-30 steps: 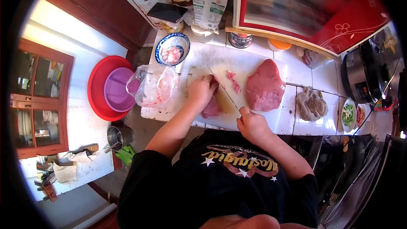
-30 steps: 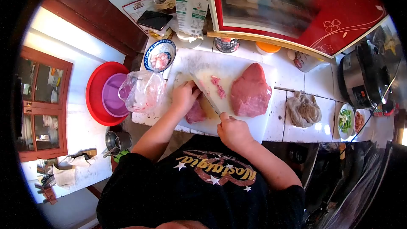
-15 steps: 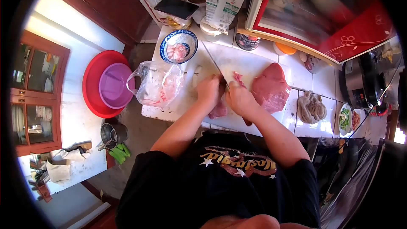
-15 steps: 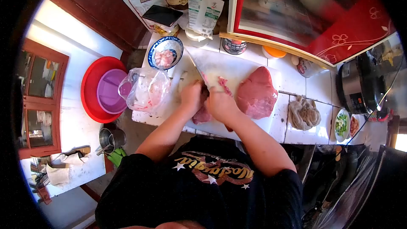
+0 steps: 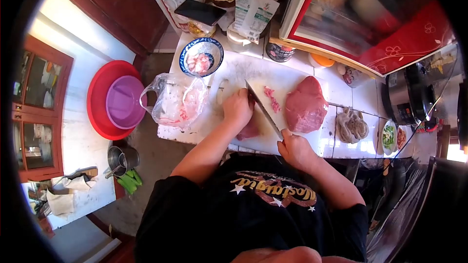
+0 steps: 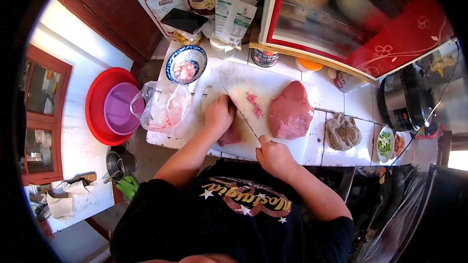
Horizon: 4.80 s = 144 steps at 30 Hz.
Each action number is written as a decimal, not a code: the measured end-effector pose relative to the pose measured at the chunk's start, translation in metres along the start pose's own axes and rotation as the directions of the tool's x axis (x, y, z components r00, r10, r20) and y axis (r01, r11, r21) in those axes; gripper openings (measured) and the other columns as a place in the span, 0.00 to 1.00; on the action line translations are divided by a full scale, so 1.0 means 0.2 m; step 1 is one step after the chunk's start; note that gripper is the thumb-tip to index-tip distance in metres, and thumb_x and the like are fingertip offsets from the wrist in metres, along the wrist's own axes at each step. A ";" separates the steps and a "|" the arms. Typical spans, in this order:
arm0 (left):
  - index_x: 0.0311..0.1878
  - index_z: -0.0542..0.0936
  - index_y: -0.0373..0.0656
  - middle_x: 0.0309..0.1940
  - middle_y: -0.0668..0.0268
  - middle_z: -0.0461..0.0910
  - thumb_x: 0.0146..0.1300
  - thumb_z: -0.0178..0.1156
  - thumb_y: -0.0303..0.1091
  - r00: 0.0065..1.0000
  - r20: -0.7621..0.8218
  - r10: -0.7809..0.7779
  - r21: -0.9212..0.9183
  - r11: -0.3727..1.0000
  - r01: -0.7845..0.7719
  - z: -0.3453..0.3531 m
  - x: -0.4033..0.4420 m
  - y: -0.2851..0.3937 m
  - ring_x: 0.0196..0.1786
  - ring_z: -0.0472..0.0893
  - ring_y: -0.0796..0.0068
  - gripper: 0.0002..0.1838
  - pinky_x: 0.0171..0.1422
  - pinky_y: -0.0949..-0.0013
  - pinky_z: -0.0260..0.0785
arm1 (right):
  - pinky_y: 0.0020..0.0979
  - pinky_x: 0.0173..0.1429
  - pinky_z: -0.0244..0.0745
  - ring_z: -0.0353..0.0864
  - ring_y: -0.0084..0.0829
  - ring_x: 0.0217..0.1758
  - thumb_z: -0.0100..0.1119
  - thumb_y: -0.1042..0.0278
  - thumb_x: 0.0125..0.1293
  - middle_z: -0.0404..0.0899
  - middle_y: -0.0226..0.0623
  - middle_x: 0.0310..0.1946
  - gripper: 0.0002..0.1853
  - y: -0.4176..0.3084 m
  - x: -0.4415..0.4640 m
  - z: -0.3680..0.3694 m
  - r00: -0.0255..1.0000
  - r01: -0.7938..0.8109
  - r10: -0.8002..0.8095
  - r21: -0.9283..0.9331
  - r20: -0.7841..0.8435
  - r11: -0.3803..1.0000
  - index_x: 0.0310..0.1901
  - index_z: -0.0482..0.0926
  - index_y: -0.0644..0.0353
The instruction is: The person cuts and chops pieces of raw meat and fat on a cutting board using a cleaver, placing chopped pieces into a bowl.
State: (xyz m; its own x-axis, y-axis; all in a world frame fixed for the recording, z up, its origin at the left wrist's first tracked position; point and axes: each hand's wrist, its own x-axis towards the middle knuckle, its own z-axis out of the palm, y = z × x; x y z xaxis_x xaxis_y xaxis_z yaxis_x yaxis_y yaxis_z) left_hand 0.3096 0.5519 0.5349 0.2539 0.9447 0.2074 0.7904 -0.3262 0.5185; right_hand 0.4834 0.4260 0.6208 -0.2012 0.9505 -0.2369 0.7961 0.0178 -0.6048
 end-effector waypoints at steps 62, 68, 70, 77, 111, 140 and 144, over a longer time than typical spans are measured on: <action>0.33 0.77 0.39 0.30 0.54 0.77 0.51 0.60 0.27 0.998 0.030 0.059 -0.064 0.996 -0.058 0.00 -0.05 -0.05 0.35 0.77 0.48 0.06 0.41 0.52 0.70 | 0.52 0.35 0.71 0.75 0.62 0.28 0.51 0.68 0.61 0.74 0.62 0.21 0.10 0.00 0.01 0.00 0.992 -0.103 0.081 0.237 0.099 0.966 0.35 0.66 0.68; 0.33 0.78 0.42 0.30 0.55 0.77 0.50 0.57 0.27 0.991 -0.006 0.133 0.007 0.991 -0.133 -0.01 -0.05 -0.05 0.36 0.76 0.50 0.06 0.42 0.53 0.68 | 0.51 0.34 0.72 0.76 0.61 0.27 0.50 0.69 0.61 0.74 0.61 0.20 0.10 0.02 0.38 0.15 0.994 -0.106 0.091 0.318 0.062 0.942 0.35 0.67 0.70; 0.34 0.78 0.43 0.31 0.56 0.77 0.51 0.57 0.28 0.979 0.025 0.204 0.024 0.979 -0.204 -0.05 -0.06 -0.03 0.36 0.77 0.51 0.06 0.42 0.54 0.68 | 0.41 0.26 0.73 0.78 0.43 0.20 0.50 0.69 0.63 0.74 0.51 0.17 0.10 0.01 0.47 0.13 0.998 -0.046 0.055 0.284 -0.024 0.958 0.36 0.66 0.70; 0.32 0.76 0.43 0.30 0.58 0.76 0.52 0.56 0.28 0.995 0.026 0.100 -0.154 0.983 -0.095 -0.02 -0.07 -0.05 0.36 0.76 0.53 0.04 0.43 0.55 0.67 | 0.31 0.21 0.71 0.77 0.31 0.17 0.49 0.70 0.65 0.73 0.42 0.18 0.09 -0.03 0.13 -0.04 0.992 -0.117 0.087 0.398 0.092 0.910 0.38 0.66 0.69; 0.30 0.79 0.43 0.29 0.60 0.77 0.47 0.61 0.30 0.990 -0.030 0.136 -0.021 0.990 -0.137 -0.04 -0.10 -0.01 0.37 0.76 0.57 0.05 0.43 0.56 0.67 | 0.53 0.34 0.71 0.76 0.60 0.27 0.52 0.69 0.60 0.74 0.60 0.21 0.11 0.00 -0.03 0.04 0.997 -0.073 0.069 0.122 0.043 0.990 0.36 0.65 0.68; 0.32 0.77 0.42 0.28 0.57 0.78 0.50 0.59 0.29 0.975 0.035 0.221 0.014 0.975 -0.222 -0.03 -0.09 -0.01 0.36 0.77 0.53 0.05 0.43 0.56 0.68 | 0.43 0.23 0.72 0.77 0.50 0.18 0.49 0.71 0.61 0.74 0.58 0.19 0.10 0.01 0.45 0.12 0.988 0.022 0.056 0.498 -0.141 0.867 0.34 0.65 0.72; 0.31 0.76 0.43 0.28 0.59 0.77 0.49 0.59 0.30 0.984 -0.021 0.177 0.033 0.984 -0.177 -0.03 -0.12 -0.05 0.36 0.76 0.55 0.05 0.42 0.56 0.66 | 0.39 0.21 0.72 0.78 0.42 0.16 0.49 0.72 0.61 0.73 0.54 0.17 0.09 -0.02 0.21 -0.01 0.996 -0.081 0.089 0.537 0.011 0.840 0.33 0.65 0.72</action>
State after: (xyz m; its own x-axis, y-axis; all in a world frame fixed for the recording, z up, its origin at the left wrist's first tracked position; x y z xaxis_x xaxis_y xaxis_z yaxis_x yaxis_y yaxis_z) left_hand 0.2922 0.5320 0.5287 0.3785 0.8710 0.3132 0.7512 -0.4868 0.4458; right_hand 0.4720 0.4657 0.6147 -0.1360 0.9449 -0.2978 0.3782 -0.2283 -0.8971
